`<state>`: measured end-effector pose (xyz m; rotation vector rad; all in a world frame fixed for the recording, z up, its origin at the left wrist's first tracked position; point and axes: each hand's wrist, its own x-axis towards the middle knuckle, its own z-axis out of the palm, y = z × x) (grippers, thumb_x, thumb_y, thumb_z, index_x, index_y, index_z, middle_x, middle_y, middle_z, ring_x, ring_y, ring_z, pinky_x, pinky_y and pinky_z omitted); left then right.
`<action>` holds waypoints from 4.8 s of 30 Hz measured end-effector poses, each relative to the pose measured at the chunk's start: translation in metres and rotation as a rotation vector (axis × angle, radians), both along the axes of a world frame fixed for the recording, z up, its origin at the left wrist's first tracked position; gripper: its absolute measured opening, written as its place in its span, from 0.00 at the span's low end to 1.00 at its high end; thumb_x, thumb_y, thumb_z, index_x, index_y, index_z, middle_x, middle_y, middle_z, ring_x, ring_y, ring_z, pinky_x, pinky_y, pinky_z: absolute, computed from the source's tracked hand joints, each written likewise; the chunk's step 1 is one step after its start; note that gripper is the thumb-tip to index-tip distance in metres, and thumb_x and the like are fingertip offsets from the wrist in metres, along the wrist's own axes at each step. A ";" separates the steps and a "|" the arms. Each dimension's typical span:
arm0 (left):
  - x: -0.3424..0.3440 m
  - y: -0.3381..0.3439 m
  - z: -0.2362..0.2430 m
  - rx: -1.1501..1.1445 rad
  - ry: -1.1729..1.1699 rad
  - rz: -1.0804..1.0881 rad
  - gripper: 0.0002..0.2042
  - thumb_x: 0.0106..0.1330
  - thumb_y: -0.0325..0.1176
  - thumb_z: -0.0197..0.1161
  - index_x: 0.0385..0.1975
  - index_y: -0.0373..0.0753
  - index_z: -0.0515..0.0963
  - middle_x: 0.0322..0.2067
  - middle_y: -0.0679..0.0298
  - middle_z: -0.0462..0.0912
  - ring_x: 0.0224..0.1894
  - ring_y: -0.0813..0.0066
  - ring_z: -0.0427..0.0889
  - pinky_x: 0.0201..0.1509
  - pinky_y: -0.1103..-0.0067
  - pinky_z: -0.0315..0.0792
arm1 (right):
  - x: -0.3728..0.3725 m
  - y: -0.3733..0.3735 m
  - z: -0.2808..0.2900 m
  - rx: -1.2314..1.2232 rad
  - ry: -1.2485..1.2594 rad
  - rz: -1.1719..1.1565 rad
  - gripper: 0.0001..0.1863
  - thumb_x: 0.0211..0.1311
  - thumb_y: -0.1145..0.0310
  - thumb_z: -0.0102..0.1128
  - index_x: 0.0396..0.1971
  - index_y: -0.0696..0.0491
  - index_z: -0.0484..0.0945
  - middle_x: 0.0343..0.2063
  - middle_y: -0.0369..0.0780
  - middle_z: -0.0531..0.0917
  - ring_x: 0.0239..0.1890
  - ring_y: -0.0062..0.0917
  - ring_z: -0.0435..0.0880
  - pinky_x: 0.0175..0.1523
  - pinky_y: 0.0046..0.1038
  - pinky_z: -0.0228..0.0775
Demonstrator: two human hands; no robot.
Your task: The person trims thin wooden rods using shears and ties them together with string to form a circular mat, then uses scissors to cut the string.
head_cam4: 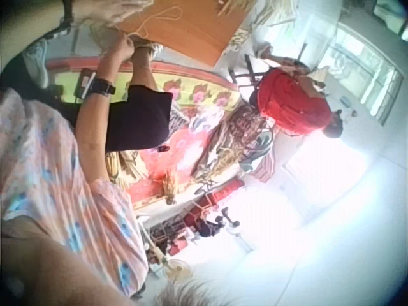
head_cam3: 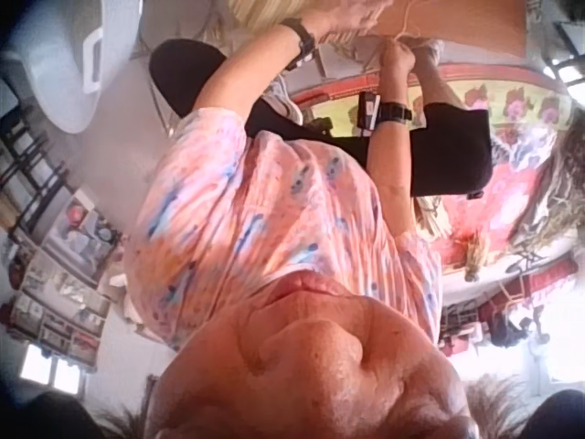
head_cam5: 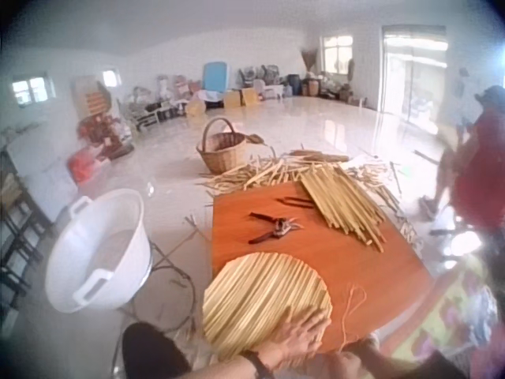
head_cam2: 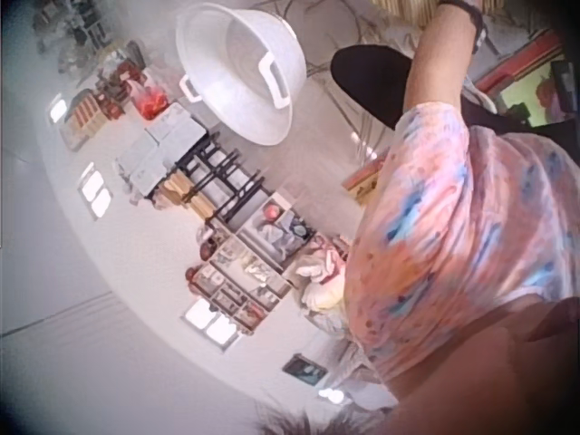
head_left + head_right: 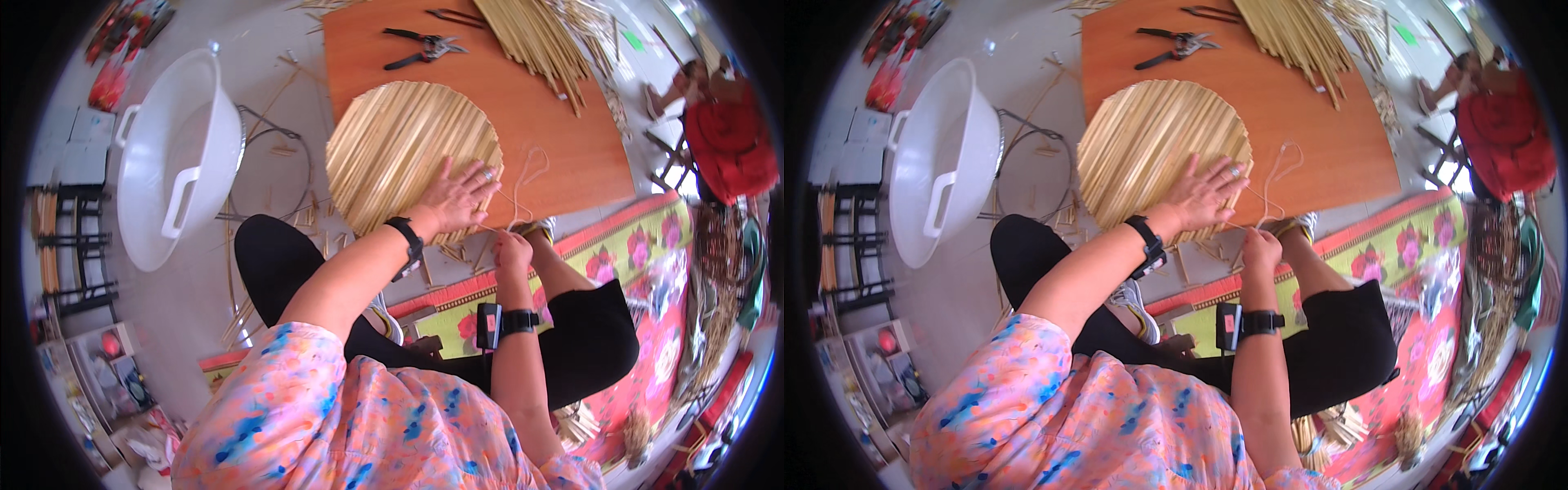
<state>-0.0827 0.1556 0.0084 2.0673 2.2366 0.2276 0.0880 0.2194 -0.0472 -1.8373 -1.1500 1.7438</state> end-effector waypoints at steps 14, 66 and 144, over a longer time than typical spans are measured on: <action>-0.001 -0.008 -0.007 -0.004 -0.092 0.025 0.31 0.63 0.53 0.47 0.66 0.53 0.54 0.68 0.71 0.48 0.71 0.71 0.43 0.67 0.48 0.36 | 0.011 0.023 0.060 0.645 -0.585 -0.016 0.32 0.48 0.71 0.62 0.54 0.62 0.62 0.50 0.53 0.67 0.47 0.40 0.74 0.49 0.34 0.70; -0.070 -0.048 0.033 -0.176 0.048 0.335 0.33 0.64 0.53 0.48 0.68 0.54 0.46 0.70 0.68 0.40 0.71 0.65 0.38 0.67 0.47 0.33 | -0.037 -0.016 0.090 0.821 -0.638 0.400 0.35 0.51 0.62 0.60 0.60 0.50 0.60 0.65 0.39 0.56 0.69 0.34 0.47 0.67 0.48 0.43; 0.085 -0.125 0.075 0.040 -1.219 0.492 0.05 0.60 0.22 0.55 0.34 0.32 0.75 0.28 0.68 0.79 0.32 0.84 0.76 0.38 0.86 0.71 | -0.029 0.054 0.094 0.820 -0.307 0.337 0.21 0.52 0.66 0.57 0.47 0.53 0.72 0.48 0.46 0.75 0.55 0.40 0.70 0.57 0.36 0.64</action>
